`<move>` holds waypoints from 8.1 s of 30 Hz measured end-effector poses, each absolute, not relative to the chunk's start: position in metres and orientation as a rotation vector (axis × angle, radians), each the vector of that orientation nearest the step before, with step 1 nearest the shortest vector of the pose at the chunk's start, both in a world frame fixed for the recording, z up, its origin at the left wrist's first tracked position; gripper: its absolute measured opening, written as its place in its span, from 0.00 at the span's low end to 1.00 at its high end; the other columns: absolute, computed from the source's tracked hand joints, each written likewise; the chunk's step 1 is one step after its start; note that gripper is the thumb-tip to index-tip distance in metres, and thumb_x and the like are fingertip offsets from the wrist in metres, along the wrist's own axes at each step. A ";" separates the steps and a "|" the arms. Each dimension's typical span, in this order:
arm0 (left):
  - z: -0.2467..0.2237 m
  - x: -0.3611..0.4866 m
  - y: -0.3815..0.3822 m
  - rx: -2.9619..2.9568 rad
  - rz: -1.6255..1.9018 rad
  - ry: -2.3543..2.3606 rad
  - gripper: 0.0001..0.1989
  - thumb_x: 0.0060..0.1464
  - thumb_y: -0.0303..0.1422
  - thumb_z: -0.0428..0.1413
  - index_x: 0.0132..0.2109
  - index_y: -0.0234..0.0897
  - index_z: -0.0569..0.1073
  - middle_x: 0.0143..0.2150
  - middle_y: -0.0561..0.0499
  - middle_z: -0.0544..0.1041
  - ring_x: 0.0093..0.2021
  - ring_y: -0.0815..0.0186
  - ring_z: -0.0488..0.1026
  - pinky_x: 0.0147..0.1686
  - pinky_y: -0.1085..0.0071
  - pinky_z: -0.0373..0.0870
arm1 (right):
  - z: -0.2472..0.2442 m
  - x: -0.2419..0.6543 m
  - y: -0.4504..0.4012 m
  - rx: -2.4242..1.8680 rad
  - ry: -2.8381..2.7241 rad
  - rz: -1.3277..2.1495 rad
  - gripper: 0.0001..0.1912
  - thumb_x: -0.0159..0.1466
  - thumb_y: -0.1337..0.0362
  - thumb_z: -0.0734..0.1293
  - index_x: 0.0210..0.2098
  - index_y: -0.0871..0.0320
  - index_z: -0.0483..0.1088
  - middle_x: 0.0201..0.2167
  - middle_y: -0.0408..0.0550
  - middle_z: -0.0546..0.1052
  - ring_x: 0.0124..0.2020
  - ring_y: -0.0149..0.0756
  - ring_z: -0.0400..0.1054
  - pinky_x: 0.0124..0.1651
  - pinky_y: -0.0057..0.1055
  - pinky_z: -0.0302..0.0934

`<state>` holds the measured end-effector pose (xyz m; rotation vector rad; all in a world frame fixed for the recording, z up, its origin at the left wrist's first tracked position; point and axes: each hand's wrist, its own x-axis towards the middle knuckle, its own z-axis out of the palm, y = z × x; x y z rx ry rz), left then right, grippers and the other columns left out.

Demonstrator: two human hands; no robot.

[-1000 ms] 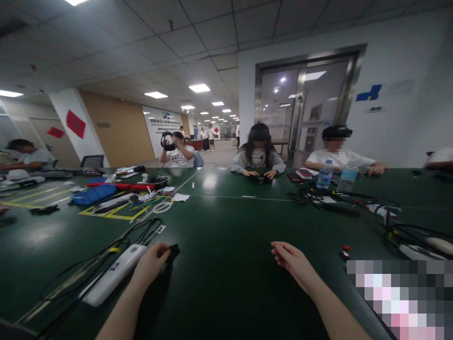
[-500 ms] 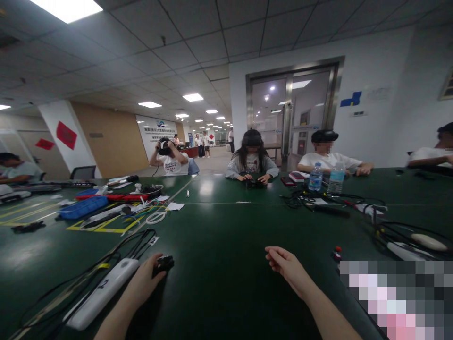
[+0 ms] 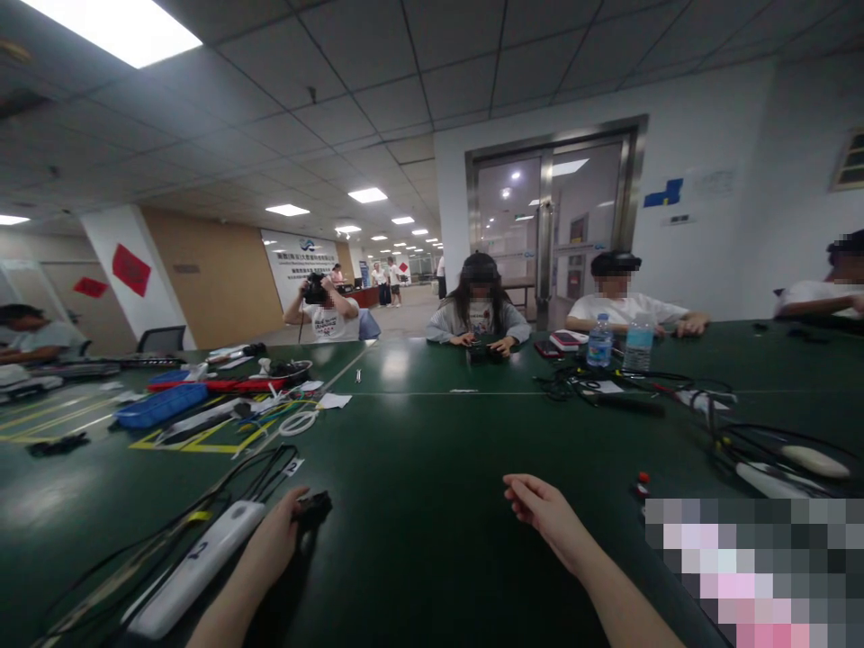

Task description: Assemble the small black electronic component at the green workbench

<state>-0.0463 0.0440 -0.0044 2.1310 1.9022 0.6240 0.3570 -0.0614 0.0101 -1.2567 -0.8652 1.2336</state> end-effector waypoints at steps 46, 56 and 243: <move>0.014 0.165 -0.012 2.235 0.411 0.880 0.21 0.50 0.28 0.46 0.52 0.45 0.56 0.39 0.54 0.69 0.40 0.69 0.67 0.41 0.71 0.62 | 0.025 0.346 -0.072 -1.542 -1.778 0.815 0.16 0.53 0.63 0.64 0.42 0.51 0.69 0.41 0.45 0.70 0.38 0.36 0.63 0.41 0.34 0.57; 0.009 0.166 -0.009 2.172 0.448 0.889 0.22 0.48 0.26 0.48 0.51 0.42 0.57 0.41 0.52 0.68 0.41 0.69 0.66 0.42 0.71 0.63 | 0.021 0.341 -0.070 -1.598 -1.834 0.751 0.13 0.53 0.62 0.64 0.39 0.50 0.70 0.38 0.43 0.69 0.36 0.36 0.62 0.38 0.33 0.57; -0.009 -0.036 0.049 1.812 0.841 1.573 0.21 0.46 0.45 0.47 0.40 0.35 0.73 0.35 0.49 0.76 0.37 0.62 0.70 0.38 0.69 0.62 | -0.004 0.364 -0.051 -1.597 -1.245 1.168 0.20 0.55 0.54 0.60 0.45 0.55 0.66 0.37 0.48 0.73 0.37 0.39 0.66 0.38 0.34 0.62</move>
